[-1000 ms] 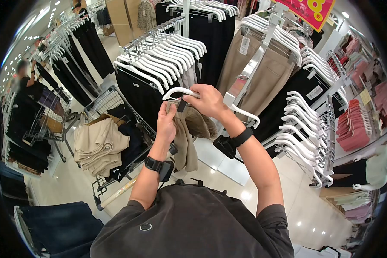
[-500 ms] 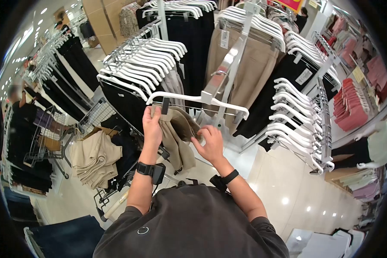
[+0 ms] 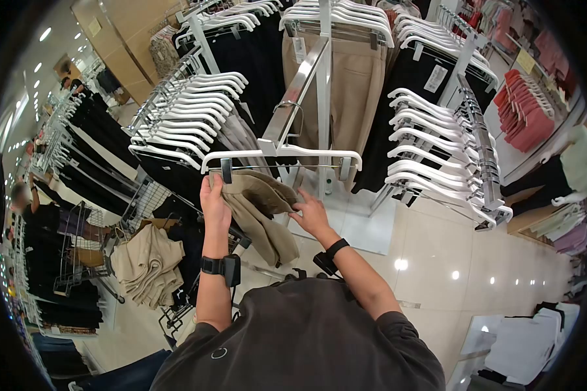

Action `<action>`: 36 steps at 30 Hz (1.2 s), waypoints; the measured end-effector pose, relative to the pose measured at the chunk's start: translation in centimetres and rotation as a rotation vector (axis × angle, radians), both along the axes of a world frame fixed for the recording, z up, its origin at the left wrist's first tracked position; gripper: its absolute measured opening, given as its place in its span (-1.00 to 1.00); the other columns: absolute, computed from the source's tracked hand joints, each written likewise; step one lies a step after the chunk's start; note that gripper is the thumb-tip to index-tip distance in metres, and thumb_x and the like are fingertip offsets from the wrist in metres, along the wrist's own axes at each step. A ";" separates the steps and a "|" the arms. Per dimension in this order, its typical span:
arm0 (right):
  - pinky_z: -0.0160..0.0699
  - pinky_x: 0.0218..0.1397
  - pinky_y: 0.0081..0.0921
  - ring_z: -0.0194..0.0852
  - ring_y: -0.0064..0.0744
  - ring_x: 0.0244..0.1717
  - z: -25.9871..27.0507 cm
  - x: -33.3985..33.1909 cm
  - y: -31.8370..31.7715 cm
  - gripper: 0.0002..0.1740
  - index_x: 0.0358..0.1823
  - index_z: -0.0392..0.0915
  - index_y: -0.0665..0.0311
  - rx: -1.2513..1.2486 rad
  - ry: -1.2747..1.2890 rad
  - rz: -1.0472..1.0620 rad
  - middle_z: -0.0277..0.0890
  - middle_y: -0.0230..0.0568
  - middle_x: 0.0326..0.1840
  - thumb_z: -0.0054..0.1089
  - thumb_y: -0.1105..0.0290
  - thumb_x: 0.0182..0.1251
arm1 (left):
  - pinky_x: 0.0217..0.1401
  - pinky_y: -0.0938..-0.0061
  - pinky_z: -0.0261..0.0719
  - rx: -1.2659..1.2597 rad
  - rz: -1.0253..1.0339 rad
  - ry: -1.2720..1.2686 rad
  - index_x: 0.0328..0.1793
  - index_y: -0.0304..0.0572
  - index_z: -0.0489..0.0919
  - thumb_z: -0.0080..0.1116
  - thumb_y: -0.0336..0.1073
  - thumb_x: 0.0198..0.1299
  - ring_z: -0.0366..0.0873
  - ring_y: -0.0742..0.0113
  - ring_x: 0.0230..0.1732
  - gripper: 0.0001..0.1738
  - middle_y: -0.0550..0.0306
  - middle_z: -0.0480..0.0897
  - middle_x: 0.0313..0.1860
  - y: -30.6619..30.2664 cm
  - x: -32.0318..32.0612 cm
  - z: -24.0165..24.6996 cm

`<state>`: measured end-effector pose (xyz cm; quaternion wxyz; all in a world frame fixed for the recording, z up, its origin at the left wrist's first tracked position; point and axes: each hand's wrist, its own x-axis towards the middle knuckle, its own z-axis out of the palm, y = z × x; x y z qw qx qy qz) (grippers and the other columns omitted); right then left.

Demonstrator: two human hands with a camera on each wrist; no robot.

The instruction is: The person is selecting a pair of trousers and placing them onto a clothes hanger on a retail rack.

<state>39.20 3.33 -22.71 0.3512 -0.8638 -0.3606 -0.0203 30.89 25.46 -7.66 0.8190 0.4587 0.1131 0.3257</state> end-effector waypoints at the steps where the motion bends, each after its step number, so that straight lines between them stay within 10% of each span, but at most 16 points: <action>1: 0.45 0.17 -0.09 0.46 0.04 0.16 -0.2 0.1 -0.1 -0.67 -0.14 0.68 0.19 0.020 0.014 0.032 0.44 -0.04 0.26 0.39 0.17 0.14 | -0.05 0.56 0.44 -0.002 -0.005 0.003 -0.09 -0.22 0.46 0.12 -0.29 0.43 0.48 0.55 -0.19 -0.85 0.26 0.58 -0.22 0.0 0.0 0.0; 8: 0.48 -0.17 -0.19 0.50 0.06 -0.26 1.3 -0.6 -3.4 -0.82 -0.35 0.51 0.35 0.281 0.149 -0.061 0.47 0.00 -0.36 0.26 0.39 0.25 | -0.08 0.57 0.46 0.090 0.019 0.033 -0.09 -0.20 0.48 0.14 -0.29 0.42 0.51 0.55 -0.20 -0.85 0.26 0.60 -0.20 1.6 0.1 -1.2; 20: 0.41 0.27 -0.21 0.33 0.05 0.33 15.7 0.8 -10.8 -0.88 -0.28 0.60 0.34 0.333 -0.459 -0.296 0.25 0.09 0.42 0.34 0.56 0.16 | -0.03 0.54 0.46 0.103 -0.069 0.095 -0.08 -0.20 0.51 0.15 -0.30 0.41 0.51 0.52 -0.18 -0.86 0.27 0.61 -0.19 3.2 2.8 -2.6; 24: 0.42 0.34 -0.19 0.26 0.11 0.43 15.8 2.7 -10.9 -0.87 -0.29 0.62 0.36 0.465 -0.025 -0.151 0.21 0.12 0.46 0.37 0.51 0.15 | 0.00 0.53 0.48 0.122 -0.087 0.085 -0.06 -0.18 0.54 0.12 -0.30 0.42 0.55 0.51 -0.13 -0.88 0.26 0.63 -0.15 3.6 3.1 -2.6; 31: 0.44 0.28 -0.27 0.45 0.03 0.25 15.3 4.6 -10.8 -0.86 -0.30 0.63 0.41 0.441 -0.213 -0.217 0.38 0.08 0.34 0.36 0.52 0.13 | 0.01 0.57 0.45 0.187 -0.134 0.138 -0.04 -0.18 0.55 0.15 -0.28 0.42 0.52 0.52 -0.15 -0.85 0.27 0.62 -0.14 3.9 3.8 -2.9; 36: 0.44 0.28 -0.27 0.46 0.03 0.25 15.0 3.9 -11.0 -0.87 -0.29 0.63 0.42 0.519 -0.084 -0.239 0.44 0.09 0.30 0.35 0.52 0.14 | -0.03 0.54 0.43 0.502 0.212 0.358 -0.11 -0.25 0.50 0.23 -0.26 0.35 0.47 0.46 -0.20 -0.78 0.21 0.56 -0.22 2.3 3.4 -2.8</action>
